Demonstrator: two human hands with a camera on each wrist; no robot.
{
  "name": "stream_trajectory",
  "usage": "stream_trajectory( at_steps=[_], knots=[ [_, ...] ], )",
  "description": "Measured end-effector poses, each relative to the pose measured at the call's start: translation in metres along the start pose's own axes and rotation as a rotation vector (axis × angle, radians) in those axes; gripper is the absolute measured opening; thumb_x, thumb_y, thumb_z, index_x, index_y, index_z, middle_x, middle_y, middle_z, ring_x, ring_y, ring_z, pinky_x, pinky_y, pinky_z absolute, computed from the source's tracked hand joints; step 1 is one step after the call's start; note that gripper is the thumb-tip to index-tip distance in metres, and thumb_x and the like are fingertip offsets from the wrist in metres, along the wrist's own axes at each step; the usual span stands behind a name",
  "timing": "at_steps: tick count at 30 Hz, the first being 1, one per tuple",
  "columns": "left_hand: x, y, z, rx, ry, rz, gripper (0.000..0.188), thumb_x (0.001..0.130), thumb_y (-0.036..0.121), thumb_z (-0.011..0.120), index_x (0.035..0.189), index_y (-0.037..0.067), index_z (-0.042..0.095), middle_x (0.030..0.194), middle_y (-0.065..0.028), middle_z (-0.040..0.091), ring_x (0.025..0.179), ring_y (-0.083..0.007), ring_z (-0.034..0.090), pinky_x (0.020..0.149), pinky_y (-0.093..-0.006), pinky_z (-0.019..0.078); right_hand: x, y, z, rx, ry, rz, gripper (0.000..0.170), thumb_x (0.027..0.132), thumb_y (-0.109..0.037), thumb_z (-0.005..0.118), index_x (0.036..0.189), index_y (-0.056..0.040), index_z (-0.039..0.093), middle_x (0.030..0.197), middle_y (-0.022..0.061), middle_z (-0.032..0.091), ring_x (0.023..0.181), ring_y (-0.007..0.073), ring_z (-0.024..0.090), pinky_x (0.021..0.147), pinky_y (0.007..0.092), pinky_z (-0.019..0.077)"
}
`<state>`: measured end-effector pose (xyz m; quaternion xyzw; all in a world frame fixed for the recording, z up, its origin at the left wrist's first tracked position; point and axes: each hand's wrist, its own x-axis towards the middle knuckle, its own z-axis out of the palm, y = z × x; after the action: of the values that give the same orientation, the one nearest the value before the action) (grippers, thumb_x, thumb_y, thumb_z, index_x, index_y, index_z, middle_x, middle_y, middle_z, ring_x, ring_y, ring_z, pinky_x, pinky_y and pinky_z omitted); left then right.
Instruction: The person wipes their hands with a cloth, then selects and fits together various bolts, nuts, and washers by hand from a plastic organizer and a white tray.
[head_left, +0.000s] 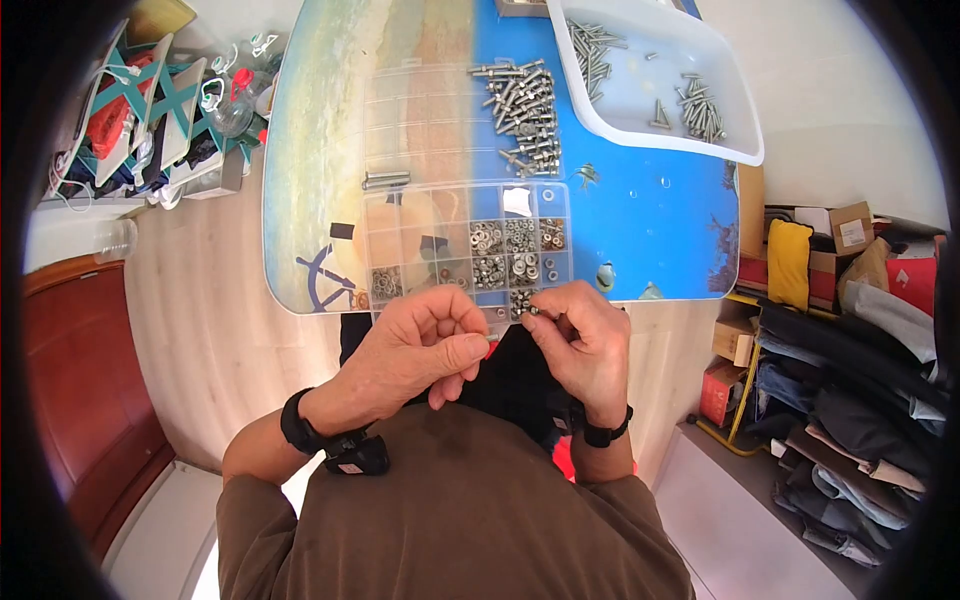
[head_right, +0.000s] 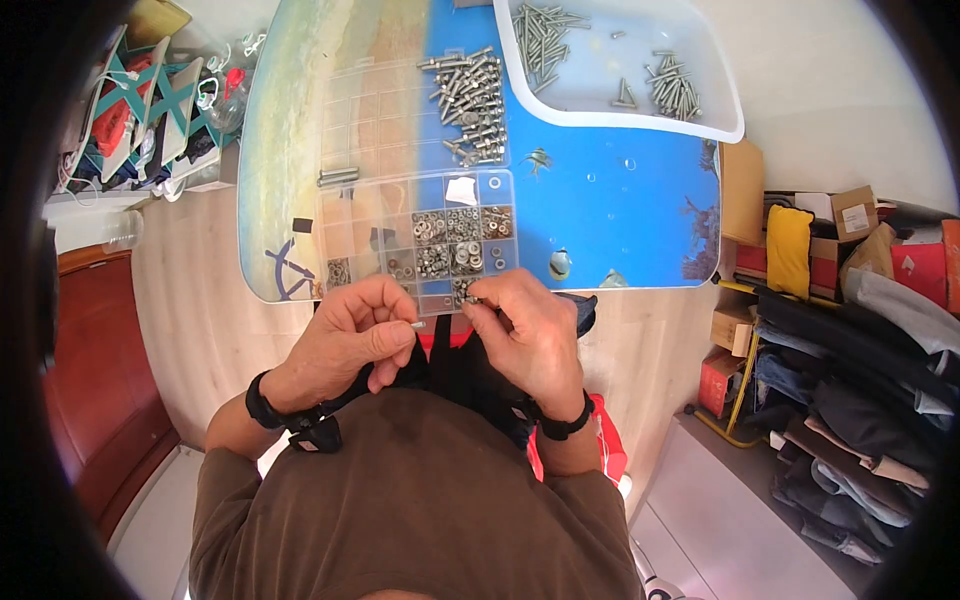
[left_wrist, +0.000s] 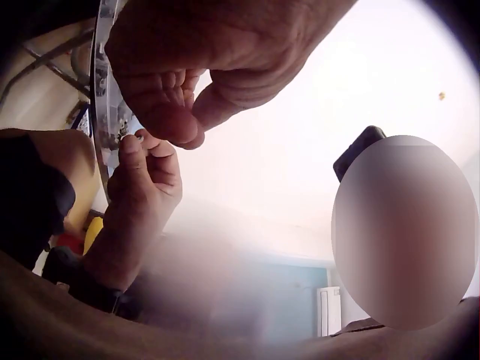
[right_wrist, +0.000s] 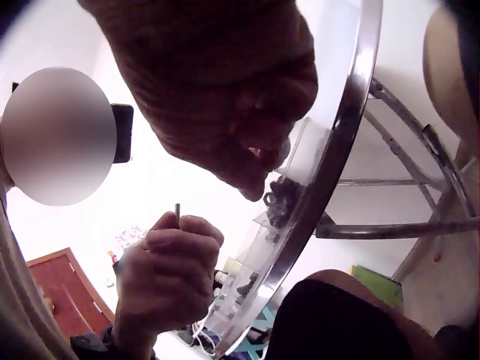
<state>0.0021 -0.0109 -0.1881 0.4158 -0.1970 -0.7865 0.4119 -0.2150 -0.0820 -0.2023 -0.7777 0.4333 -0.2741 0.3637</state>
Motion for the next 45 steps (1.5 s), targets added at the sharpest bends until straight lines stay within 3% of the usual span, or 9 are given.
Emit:
stream_trajectory(
  at_steps=[18, 21, 23, 25, 27, 30, 34, 36, 45],
  knots=[
    [-0.003, -0.008, -0.001, 0.064, 0.041, 0.116, 0.015, 0.095, 0.011, 0.071, 0.102, 0.003, 0.061, 0.079, -0.0029, 0.067, 0.059, -0.0050, 0.063, 0.047, -0.0185, 0.0494, -0.001, -0.015, -0.003, -0.085, -0.046, 0.104, 0.024, 0.077, 0.000, 0.079, 0.098, -0.0039, 0.069, 0.079, 0.0090, 0.064, 0.058, 0.0166, 0.062, 0.052, 0.0296, 0.0485],
    [-0.006, -0.007, 0.003, 0.139, 0.041, 0.112, 0.014, 0.095, 0.012, 0.069, 0.106, 0.004, 0.063, 0.083, -0.0008, 0.067, 0.064, -0.0027, 0.060, 0.052, -0.0181, 0.0481, -0.004, -0.019, -0.008, 0.062, -0.053, 0.049, 0.027, 0.076, 0.000, 0.079, 0.102, -0.0038, 0.070, 0.081, 0.0092, 0.066, 0.060, 0.0163, 0.063, 0.053, 0.0285, 0.0490],
    [-0.007, -0.006, 0.007, 0.178, 0.049, 0.134, 0.014, 0.095, 0.011, 0.070, 0.106, 0.004, 0.063, 0.084, -0.0006, 0.067, 0.065, -0.0026, 0.060, 0.053, -0.0184, 0.0482, -0.005, -0.023, -0.011, 0.274, -0.120, -0.121, 0.028, 0.077, 0.001, 0.079, 0.103, -0.0031, 0.071, 0.085, 0.0103, 0.068, 0.065, 0.0180, 0.066, 0.055, 0.0283, 0.0509],
    [-0.008, -0.008, 0.011, 0.219, 0.051, 0.156, 0.014, 0.095, 0.010, 0.070, 0.106, 0.003, 0.064, 0.084, -0.0003, 0.067, 0.066, -0.0025, 0.059, 0.055, -0.0187, 0.0483, -0.006, -0.022, -0.006, 0.281, -0.105, -0.172, 0.026, 0.078, 0.001, 0.079, 0.103, -0.0028, 0.071, 0.087, 0.0110, 0.069, 0.067, 0.0191, 0.067, 0.056, 0.0284, 0.0518],
    [-0.008, -0.011, 0.013, 0.302, 0.042, 0.342, 0.014, 0.094, 0.006, 0.070, 0.106, 0.001, 0.065, 0.085, -0.0010, 0.068, 0.068, -0.0028, 0.059, 0.059, -0.0194, 0.0490, -0.006, -0.024, -0.004, 0.291, -0.086, -0.225, 0.022, 0.080, 0.002, 0.077, 0.101, -0.0019, 0.071, 0.089, 0.0123, 0.071, 0.071, 0.0210, 0.069, 0.059, 0.0293, 0.0536],
    [-0.009, -0.014, 0.016, 0.381, 0.052, 0.422, 0.014, 0.093, 0.003, 0.070, 0.107, 0.000, 0.065, 0.087, -0.0018, 0.069, 0.070, -0.0036, 0.060, 0.062, -0.0202, 0.0501, -0.007, -0.021, -0.002, 0.281, -0.058, -0.257, 0.020, 0.081, 0.002, 0.077, 0.099, -0.0012, 0.071, 0.088, 0.0127, 0.071, 0.071, 0.0220, 0.069, 0.060, 0.0300, 0.0539],
    [-0.009, -0.016, 0.018, 0.406, 0.060, 0.464, 0.015, 0.094, 0.003, 0.069, 0.108, 0.001, 0.066, 0.088, -0.0024, 0.069, 0.071, -0.0043, 0.062, 0.063, -0.0206, 0.0513, -0.012, -0.023, -0.001, 0.325, -0.048, -0.245, 0.015, 0.083, 0.002, 0.075, 0.098, -0.0005, 0.071, 0.088, 0.0118, 0.071, 0.071, 0.0202, 0.069, 0.061, 0.0294, 0.0534],
    [-0.009, -0.016, 0.018, 0.478, 0.025, 0.572, 0.020, 0.095, 0.001, 0.067, 0.115, 0.001, 0.064, 0.091, -0.0034, 0.071, 0.070, -0.0041, 0.063, 0.061, -0.0201, 0.0524, -0.015, -0.024, 0.000, 0.519, -0.062, -0.104, 0.010, 0.088, 0.001, 0.072, 0.098, 0.0001, 0.071, 0.088, 0.0098, 0.071, 0.072, 0.0158, 0.067, 0.061, 0.0268, 0.0522],
    [-0.008, -0.020, 0.015, 0.370, 0.038, 0.568, 0.020, 0.097, 0.001, 0.065, 0.116, -0.001, 0.064, 0.093, -0.0051, 0.070, 0.071, -0.0063, 0.065, 0.064, -0.0215, 0.0550, -0.018, -0.024, 0.003, 0.650, -0.052, -0.045, 0.009, 0.093, -0.001, 0.069, 0.102, 0.0021, 0.070, 0.088, 0.0085, 0.069, 0.066, 0.0089, 0.061, 0.057, 0.0221, 0.0476]
  ],
)
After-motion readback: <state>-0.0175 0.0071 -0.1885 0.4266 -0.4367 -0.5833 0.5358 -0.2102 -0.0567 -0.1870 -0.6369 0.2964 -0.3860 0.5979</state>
